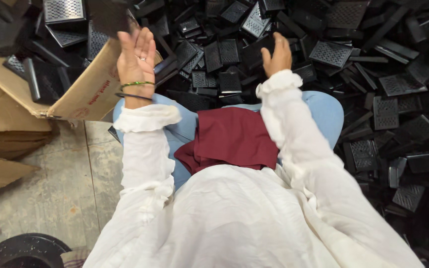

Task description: The person sits cross-legged on the floor among large piles of black plastic grater-like parts. They pick up one part at a time, turn it over in both hands, and toss it aside, repeating this sorting and handling cycle throughout the clip.

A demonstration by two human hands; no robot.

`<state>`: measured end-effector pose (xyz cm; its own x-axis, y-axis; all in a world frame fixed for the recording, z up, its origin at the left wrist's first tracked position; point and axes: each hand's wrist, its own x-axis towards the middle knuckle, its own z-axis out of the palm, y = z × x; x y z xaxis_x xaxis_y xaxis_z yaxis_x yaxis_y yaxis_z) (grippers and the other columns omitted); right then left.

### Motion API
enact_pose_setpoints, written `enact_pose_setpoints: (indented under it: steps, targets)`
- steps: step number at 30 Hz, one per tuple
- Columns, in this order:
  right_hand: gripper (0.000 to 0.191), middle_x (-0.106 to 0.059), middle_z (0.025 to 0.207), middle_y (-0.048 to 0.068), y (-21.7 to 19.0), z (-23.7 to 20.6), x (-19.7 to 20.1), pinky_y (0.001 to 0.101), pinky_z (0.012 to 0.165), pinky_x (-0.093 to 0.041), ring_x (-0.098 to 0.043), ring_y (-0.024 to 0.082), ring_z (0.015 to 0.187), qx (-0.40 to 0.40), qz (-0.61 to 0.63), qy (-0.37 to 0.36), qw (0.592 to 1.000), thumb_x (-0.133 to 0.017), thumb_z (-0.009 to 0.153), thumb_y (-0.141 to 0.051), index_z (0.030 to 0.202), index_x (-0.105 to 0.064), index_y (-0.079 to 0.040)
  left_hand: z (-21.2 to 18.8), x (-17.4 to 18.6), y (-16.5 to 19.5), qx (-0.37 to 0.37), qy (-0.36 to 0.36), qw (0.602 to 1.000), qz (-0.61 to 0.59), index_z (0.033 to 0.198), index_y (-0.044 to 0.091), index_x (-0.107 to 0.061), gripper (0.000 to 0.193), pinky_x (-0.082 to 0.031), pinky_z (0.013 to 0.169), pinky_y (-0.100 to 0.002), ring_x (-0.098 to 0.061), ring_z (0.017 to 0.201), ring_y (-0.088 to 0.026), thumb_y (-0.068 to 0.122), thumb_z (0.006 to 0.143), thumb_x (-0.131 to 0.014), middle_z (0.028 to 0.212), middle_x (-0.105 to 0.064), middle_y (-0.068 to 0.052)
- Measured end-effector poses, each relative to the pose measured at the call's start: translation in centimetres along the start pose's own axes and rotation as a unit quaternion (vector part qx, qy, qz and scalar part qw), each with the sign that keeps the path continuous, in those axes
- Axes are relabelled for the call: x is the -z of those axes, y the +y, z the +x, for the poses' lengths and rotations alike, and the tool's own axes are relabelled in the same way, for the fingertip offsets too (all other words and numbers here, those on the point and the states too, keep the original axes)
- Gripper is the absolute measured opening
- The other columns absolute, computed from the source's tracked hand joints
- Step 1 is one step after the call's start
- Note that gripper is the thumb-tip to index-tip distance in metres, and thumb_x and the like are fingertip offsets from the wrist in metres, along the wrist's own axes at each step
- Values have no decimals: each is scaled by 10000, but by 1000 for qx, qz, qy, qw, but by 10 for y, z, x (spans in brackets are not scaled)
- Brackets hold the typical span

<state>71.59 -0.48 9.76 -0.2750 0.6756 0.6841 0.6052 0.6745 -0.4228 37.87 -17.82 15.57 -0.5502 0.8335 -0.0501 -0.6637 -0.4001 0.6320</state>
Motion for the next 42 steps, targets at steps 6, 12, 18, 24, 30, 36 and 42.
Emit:
enact_pose_setpoints:
  steps: [6, 12, 18, 24, 30, 36, 42]
  targets:
    - [201, -708, 1043, 152, 12, 23, -10, 480, 846, -503, -648, 388, 979, -130, -99, -116, 980, -778, 888, -112, 1084, -747, -83, 1, 26, -81, 166, 0, 977, 135, 1173, 66, -659, 453, -603, 868, -339, -702, 1001, -180, 461, 953, -693, 1141, -718, -76]
    - [213, -729, 1012, 164, -25, 5, 19, 445, 807, -560, -701, 358, 891, -28, 99, -33, 994, -716, 916, 9, 1122, -750, -28, 17, 34, -140, 205, -34, 932, 296, 1236, 82, -693, 473, -553, 843, -263, -684, 1022, -101, 483, 985, -673, 1162, -736, -19]
    - [218, -744, 1147, 139, -106, -20, -1, 376, 831, -598, -753, 303, 979, -36, 285, -201, 937, -714, 933, -82, 1146, -728, -38, -11, 8, -134, 356, -275, 886, 112, 1343, 142, -602, 505, -595, 734, -332, -690, 832, -179, 505, 992, -601, 1040, -702, -56]
    - [906, -649, 1186, 300, -79, -21, -34, 483, 887, -560, -667, 442, 1065, -181, -2, -314, 932, -917, 773, -549, 1289, -530, 86, 15, 21, -123, 166, -44, 985, -22, 1274, 126, -603, 400, -604, 760, -347, -691, 866, -180, 420, 1012, -674, 1013, -683, -59]
    - [1111, -634, 1197, 333, -72, -42, -60, 481, 932, -544, -648, 486, 1090, -233, -93, -410, 877, -896, 628, -617, 1368, -441, 76, 25, 28, -141, 139, 40, 986, 83, 1177, 74, -632, 574, -564, 588, -305, -657, 685, -168, 594, 935, -654, 815, -659, -62]
    - [719, -713, 1181, 204, -58, -44, -27, 372, 922, -585, -712, 292, 1076, -318, 222, -264, 883, -887, 775, -351, 1291, -548, 16, 19, 23, -138, 151, 33, 987, 42, 1259, 27, -639, 792, -599, 693, -304, -696, 805, -168, 724, 906, -508, 928, -697, -78]
    - [600, -666, 1235, 119, -117, -53, -35, 313, 1009, -542, -651, 177, 1142, -262, 533, -181, 784, -863, 848, -81, 1338, -535, 25, 3, 17, -155, 184, -29, 982, 41, 1346, 51, -616, 797, -612, 866, -337, -716, 948, -205, 710, 951, -402, 1092, -717, -110]
